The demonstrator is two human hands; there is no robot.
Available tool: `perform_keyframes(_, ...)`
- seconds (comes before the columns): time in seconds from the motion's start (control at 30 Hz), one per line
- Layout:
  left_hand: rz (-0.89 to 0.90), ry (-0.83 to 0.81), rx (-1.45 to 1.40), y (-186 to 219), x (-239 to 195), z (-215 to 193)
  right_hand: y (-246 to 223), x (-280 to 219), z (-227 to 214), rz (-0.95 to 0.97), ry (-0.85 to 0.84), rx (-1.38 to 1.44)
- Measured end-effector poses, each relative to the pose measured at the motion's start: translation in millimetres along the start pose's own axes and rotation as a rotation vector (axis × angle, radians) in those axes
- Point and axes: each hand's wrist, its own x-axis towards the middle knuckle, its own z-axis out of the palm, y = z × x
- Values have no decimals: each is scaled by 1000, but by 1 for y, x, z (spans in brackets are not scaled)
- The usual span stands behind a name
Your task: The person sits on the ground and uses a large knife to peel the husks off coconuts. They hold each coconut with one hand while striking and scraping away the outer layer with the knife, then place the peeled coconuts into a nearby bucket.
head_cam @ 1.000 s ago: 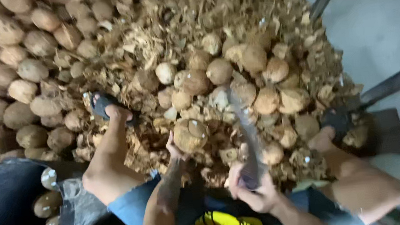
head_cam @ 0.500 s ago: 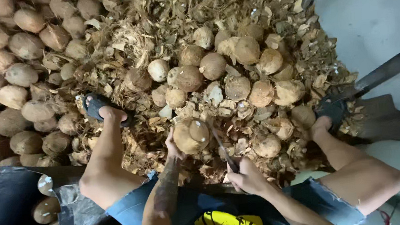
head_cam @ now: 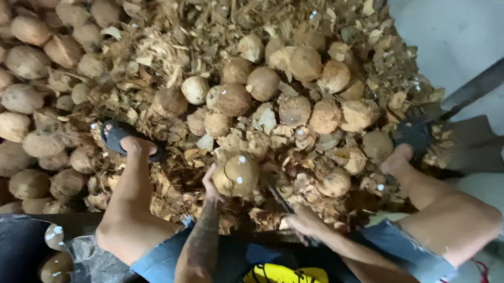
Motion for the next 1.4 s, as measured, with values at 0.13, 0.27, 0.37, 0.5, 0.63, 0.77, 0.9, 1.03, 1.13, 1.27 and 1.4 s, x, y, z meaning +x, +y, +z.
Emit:
perform_keyframes(0.13, 116, 80, -195, 1, -10, 5, 9, -10, 5, -154, 97, 154)
perform_keyframes(0.27, 206, 138, -302, 8, -20, 20, -27, -44, -24, -212, 331, 26)
perform_keyframes(0.37, 302, 153, -336, 9, -24, 25, -61, -96, -50, -911, 478, 323)
perform_keyframes(0.5, 149, 96, -295, 12, -15, 16, -48, -88, -44, -1350, 382, 400)
perform_keyframes(0.63, 109, 190, -223, 11, -5, 8, -30, -39, -29, -891, 396, 22)
perform_keyframes(0.77, 82, 172, -126, 9, -14, 13, 15, 4, -4, -63, 157, 389)
perform_keyframes(0.9, 118, 137, -360, 25, -54, 63, -5, -12, -28, -326, 196, 133)
perform_keyframes(1.03, 129, 112, -168, 20, -25, 36, -72, -90, -54, -499, 329, 236)
perform_keyframes(1.13, 67, 114, 1, 8, -5, 23, -81, -117, -62, -1038, 339, 399)
perform_keyframes(1.27, -2, 103, 42, -9, -4, 19, -64, -105, -49, -1613, 651, 345)
perform_keyframes(1.4, -33, 85, -5, -7, 4, 16, -38, -55, -18, -1635, 412, 264)
